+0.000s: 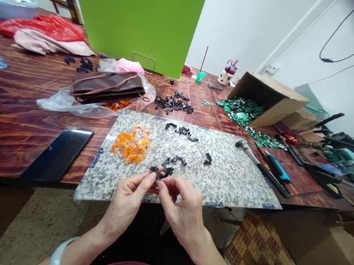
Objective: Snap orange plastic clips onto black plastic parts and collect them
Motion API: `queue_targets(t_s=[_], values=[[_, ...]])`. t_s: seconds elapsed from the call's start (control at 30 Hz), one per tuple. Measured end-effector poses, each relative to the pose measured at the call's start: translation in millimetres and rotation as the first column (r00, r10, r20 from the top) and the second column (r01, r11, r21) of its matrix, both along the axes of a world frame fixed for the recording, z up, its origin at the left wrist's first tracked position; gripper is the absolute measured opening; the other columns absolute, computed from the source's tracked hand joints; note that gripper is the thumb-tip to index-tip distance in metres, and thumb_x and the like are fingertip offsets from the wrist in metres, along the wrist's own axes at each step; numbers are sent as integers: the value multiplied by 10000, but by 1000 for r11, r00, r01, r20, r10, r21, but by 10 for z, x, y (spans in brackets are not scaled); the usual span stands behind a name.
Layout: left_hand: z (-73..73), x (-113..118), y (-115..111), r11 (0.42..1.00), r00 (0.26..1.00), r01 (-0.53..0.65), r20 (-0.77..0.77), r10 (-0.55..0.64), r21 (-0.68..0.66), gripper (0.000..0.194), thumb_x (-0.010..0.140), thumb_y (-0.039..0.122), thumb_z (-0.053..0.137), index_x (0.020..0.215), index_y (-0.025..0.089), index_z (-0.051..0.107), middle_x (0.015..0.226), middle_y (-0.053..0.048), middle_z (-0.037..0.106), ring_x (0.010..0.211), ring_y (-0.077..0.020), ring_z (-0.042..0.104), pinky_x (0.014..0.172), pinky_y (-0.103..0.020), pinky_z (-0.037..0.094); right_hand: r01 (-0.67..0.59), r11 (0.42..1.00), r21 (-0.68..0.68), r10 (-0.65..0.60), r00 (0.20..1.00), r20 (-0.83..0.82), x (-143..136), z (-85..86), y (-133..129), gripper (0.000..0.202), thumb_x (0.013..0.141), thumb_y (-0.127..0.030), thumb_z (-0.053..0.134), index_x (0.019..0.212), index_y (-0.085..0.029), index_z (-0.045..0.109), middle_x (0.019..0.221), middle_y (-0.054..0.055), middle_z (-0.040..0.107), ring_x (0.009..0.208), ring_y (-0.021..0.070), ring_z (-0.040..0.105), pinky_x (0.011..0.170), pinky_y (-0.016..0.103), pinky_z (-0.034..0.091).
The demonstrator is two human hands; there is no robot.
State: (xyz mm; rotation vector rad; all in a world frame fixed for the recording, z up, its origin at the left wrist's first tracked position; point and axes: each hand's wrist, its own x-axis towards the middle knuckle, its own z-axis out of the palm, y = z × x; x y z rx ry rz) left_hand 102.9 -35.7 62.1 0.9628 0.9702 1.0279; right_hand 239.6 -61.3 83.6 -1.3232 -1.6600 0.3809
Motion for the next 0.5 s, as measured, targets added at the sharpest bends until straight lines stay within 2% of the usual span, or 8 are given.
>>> queue_targets(t_s=[0.33,0.5], values=[[74,51,-23,997,998,-10,67,15,-78,280,792,430,763,978,226,809,862,-26,799,787,-191,723,805,-273,579,26,999,28,-27,999,42,-7,6,-41,142,899,-149,587,763,-165,623,639,-5,615,527,98,549,527,199,438],[70,38,-13,996,999,-32,28,34,-88,257,769,425,777,915,219,821,833,-40,799,814,-218,725,800,-300,585,33,999,17,-34,997,62,-30,16,-61,148,905,-167,561,764,-184,605,635,-7,618,527,110,562,521,212,442]])
